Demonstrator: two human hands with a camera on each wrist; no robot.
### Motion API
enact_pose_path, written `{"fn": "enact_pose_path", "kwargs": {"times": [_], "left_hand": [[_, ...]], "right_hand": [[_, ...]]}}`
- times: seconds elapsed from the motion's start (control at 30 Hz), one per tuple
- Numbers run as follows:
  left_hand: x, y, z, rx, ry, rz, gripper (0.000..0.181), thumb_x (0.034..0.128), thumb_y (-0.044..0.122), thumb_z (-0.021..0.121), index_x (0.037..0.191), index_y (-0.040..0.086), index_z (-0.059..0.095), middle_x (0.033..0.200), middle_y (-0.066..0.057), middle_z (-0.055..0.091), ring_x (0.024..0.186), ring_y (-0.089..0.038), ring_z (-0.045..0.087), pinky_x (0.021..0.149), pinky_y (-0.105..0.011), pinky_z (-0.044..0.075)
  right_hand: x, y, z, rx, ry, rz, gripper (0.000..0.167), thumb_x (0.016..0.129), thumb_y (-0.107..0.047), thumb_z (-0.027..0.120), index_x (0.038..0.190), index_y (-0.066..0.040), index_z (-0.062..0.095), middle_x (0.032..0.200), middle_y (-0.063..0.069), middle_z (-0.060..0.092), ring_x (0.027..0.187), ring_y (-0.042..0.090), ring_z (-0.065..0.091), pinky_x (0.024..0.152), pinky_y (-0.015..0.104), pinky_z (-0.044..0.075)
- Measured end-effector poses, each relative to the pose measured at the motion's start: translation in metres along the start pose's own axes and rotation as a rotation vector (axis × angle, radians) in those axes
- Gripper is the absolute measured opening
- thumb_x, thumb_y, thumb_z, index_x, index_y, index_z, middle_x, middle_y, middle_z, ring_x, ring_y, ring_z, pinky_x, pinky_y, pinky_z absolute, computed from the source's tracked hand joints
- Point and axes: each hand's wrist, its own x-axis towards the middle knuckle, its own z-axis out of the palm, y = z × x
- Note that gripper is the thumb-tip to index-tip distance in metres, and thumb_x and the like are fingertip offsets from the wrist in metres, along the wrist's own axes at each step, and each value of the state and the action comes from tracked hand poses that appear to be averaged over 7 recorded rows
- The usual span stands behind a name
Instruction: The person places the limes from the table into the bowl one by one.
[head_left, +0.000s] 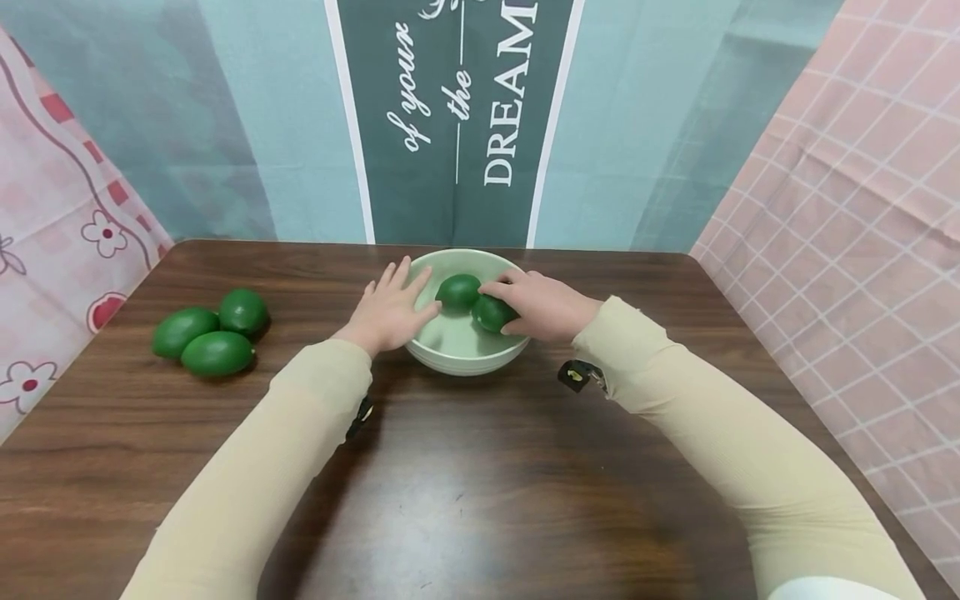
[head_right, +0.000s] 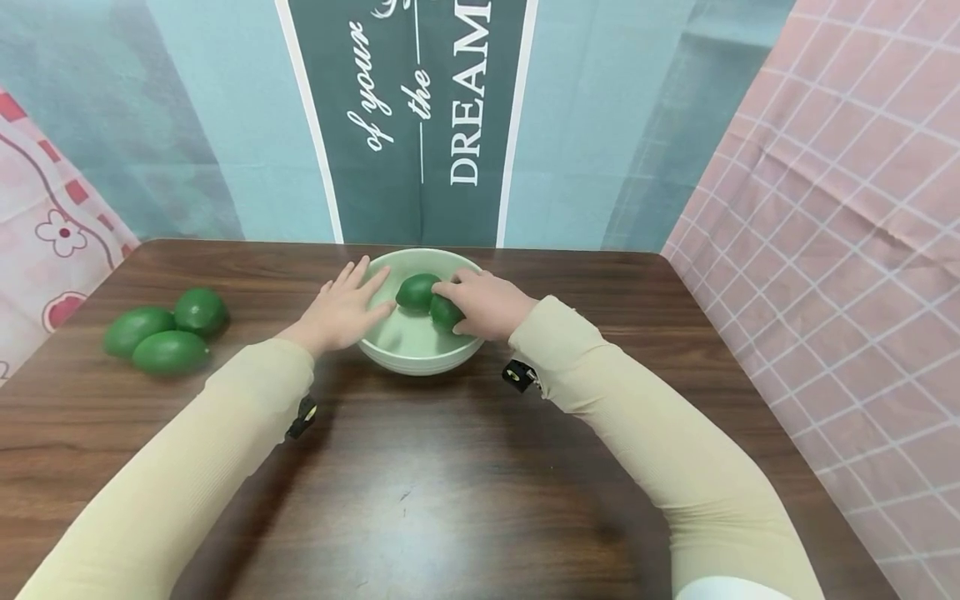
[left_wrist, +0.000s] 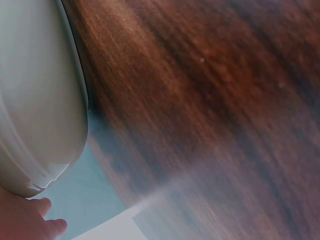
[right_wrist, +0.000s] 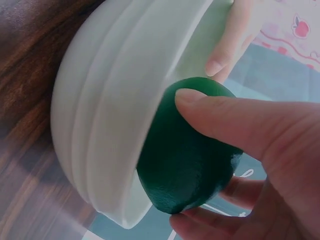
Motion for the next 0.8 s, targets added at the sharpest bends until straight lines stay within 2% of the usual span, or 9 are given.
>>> {"fn": "enact_pose_path", "kwargs": {"times": [0.27,0.53,0.8], "left_hand": [[-0.001,0.000,0.003,-0.004,0.002,-0.002,0.066,0.0956,0.052,0.030,0.151,0.019,0.015,0.155,-0.014,-0.002,0.141,-0.034,-0.003,0.107,-0.058,0.008],[-0.001,0.001,0.001,-0.008,0.008,-0.005,0.066,0.0958,0.051,0.031,0.151,0.019,0.016,0.155,-0.015,-0.002,0.140,-0.035,-0.001,0.107,-0.058,0.009],[-0.001,0.003,0.000,-0.008,0.009,-0.006,0.066,0.0956,0.051,0.031,0.151,0.019,0.016,0.155,-0.014,-0.001,0.140,-0.035,0.000,0.107,-0.057,0.010]], "right_hand": [[0.007,-0.004,-0.004,-0.016,-0.086,-0.011,0.061,0.081,-0.015,0.074,0.136,-0.006,0.048,0.128,0.018,0.049,0.112,0.031,0.051,0.093,0.039,0.042],[0.016,-0.008,-0.005,-0.034,-0.196,0.017,0.059,0.082,-0.017,0.073,0.135,-0.007,0.048,0.123,0.017,0.049,0.107,0.025,0.052,0.092,0.036,0.042],[0.020,-0.007,-0.006,-0.040,-0.238,0.021,0.056,0.082,-0.016,0.072,0.133,-0.009,0.051,0.116,0.015,0.046,0.098,0.022,0.053,0.087,0.033,0.044]]}}
